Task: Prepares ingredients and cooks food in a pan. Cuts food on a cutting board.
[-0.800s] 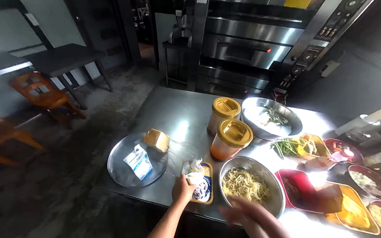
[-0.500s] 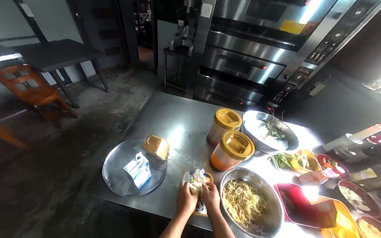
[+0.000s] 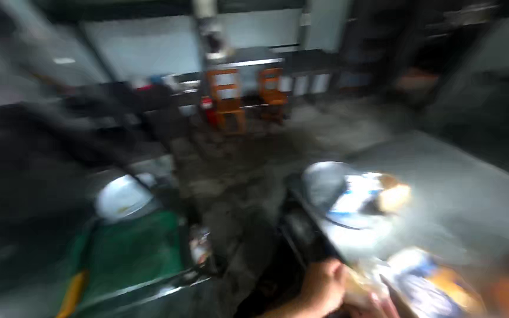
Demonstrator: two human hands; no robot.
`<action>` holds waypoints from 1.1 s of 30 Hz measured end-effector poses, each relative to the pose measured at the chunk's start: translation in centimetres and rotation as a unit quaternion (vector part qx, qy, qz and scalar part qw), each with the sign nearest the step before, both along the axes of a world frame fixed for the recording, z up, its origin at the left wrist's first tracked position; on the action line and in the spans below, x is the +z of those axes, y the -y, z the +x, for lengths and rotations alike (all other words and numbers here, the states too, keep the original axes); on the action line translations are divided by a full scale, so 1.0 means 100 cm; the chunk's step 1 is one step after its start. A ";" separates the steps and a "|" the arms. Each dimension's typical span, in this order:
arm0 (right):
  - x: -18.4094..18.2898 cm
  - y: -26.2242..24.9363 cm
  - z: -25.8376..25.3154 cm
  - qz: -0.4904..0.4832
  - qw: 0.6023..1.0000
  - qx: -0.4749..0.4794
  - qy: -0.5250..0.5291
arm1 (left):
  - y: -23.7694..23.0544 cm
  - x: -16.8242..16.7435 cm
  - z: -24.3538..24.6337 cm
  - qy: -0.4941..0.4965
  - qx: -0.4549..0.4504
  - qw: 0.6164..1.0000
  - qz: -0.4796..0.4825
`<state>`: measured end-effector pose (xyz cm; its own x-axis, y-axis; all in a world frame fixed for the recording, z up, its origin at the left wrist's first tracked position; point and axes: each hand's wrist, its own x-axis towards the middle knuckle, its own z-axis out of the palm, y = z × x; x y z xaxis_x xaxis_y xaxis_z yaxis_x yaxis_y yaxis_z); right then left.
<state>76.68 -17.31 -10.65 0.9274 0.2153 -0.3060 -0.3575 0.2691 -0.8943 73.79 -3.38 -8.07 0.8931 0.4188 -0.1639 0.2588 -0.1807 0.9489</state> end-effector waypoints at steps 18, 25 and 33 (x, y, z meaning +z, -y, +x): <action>0.019 -0.298 -0.271 -0.156 0.785 0.569 0.187 | -0.224 0.006 -0.438 -0.122 0.334 0.933 0.051; -0.014 -0.425 -0.342 -0.065 0.851 0.521 -0.010 | -0.309 -0.037 -0.495 0.216 0.595 0.682 -0.367; -0.056 -0.530 -0.378 -0.153 0.831 0.533 0.047 | -0.375 -0.082 -0.586 -0.177 0.543 0.820 -0.041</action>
